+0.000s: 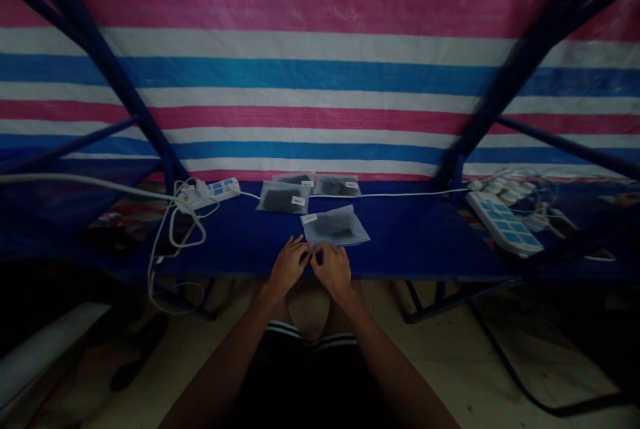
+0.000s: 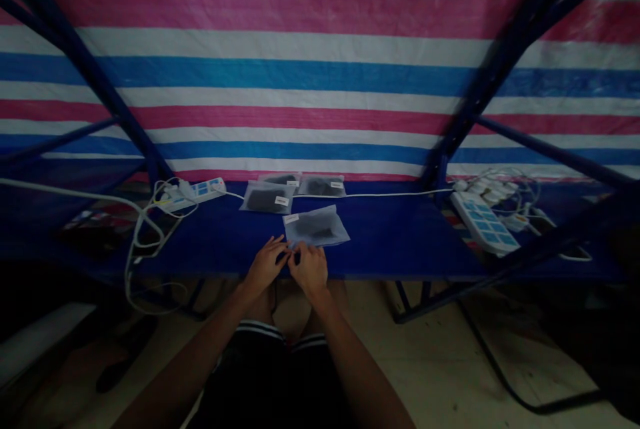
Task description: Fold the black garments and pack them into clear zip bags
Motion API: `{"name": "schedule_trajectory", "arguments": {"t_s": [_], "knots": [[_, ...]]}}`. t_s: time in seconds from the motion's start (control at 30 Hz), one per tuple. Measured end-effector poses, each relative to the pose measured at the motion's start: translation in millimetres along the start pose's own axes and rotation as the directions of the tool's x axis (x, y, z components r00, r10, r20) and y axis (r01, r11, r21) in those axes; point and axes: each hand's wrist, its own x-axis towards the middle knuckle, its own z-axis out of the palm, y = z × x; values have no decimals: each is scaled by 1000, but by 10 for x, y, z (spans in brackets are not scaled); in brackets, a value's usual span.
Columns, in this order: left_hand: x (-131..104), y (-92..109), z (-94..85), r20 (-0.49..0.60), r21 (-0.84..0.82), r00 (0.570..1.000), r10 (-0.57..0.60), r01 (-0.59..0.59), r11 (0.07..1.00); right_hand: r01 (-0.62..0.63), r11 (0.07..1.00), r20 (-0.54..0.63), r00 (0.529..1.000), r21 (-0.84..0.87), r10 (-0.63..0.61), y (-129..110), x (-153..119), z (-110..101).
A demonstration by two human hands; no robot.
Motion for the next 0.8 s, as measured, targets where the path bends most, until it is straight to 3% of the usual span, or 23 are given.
{"name": "schedule_trajectory", "arguments": {"t_s": [0.53,0.8], "knots": [[35,-25,-109,52,-52,993,102,-100,994,-62,996,14,998,-70,63,-102,-32,-75],[-20,-71,-293,69,-130,990,124,-115,985,-87,989,-21,996,-116,85,188,-19,-218]]}}
